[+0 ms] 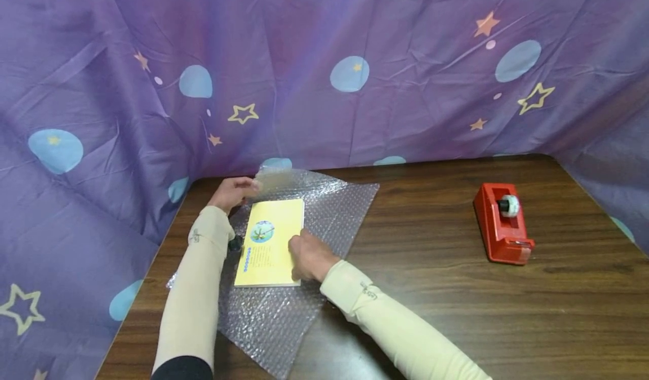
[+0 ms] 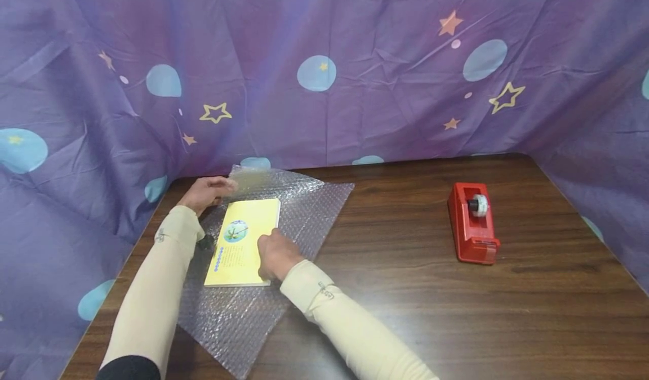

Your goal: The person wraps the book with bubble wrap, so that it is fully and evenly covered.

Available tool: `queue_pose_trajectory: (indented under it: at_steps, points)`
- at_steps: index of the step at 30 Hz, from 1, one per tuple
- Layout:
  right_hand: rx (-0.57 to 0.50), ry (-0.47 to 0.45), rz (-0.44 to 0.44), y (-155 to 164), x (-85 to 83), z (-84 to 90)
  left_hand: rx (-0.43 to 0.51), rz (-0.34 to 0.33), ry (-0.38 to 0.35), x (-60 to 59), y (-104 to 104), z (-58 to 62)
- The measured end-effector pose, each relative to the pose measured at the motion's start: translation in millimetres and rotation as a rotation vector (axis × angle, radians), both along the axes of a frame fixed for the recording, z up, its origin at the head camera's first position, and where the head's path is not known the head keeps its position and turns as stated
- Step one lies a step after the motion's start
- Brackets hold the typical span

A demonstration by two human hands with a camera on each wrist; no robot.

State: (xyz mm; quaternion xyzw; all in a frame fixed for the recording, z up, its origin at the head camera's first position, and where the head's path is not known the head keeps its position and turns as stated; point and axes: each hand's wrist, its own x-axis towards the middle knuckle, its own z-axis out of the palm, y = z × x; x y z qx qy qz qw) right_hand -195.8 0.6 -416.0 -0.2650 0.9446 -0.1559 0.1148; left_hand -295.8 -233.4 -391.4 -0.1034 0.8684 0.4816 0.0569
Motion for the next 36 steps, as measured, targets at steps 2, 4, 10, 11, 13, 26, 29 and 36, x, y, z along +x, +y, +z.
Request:
queue_pose_trajectory:
  at_steps: [2, 4, 10, 11, 13, 26, 29, 36]
  points:
    - [0.003, 0.008, 0.001, -0.7, 0.3, -0.5, -0.012, -0.006, 0.006, 3.5, -1.6, -0.1]
    - [0.005, 0.013, 0.000, -0.9, 0.2, -1.3, -0.023, -0.022, 0.012, 6.5, -2.9, -0.1]
    - [-0.012, -0.005, -0.012, 1.1, -0.8, -1.6, -0.052, -0.040, 0.019, 10.6, -3.8, 0.3]
    - [-0.018, -0.011, -0.016, 1.4, -1.0, -1.7, -0.060, -0.039, 0.018, 11.0, -3.6, 0.5]
    - [-0.029, -0.019, -0.023, 1.9, -1.0, -2.1, -0.072, -0.037, 0.016, 11.5, -3.5, 0.5]
    - [-0.026, -0.043, -0.033, 0.6, -1.7, -1.9, -0.080, -0.049, 0.000, 20.6, -5.5, 4.3]
    - [-0.029, -0.043, -0.030, 1.0, -1.8, -2.0, -0.090, -0.070, 0.000, 23.5, -7.8, 4.7]
    - [-0.021, -0.035, -0.030, 0.7, -1.8, -1.2, -0.100, -0.094, 0.001, 27.4, -13.4, 0.8]
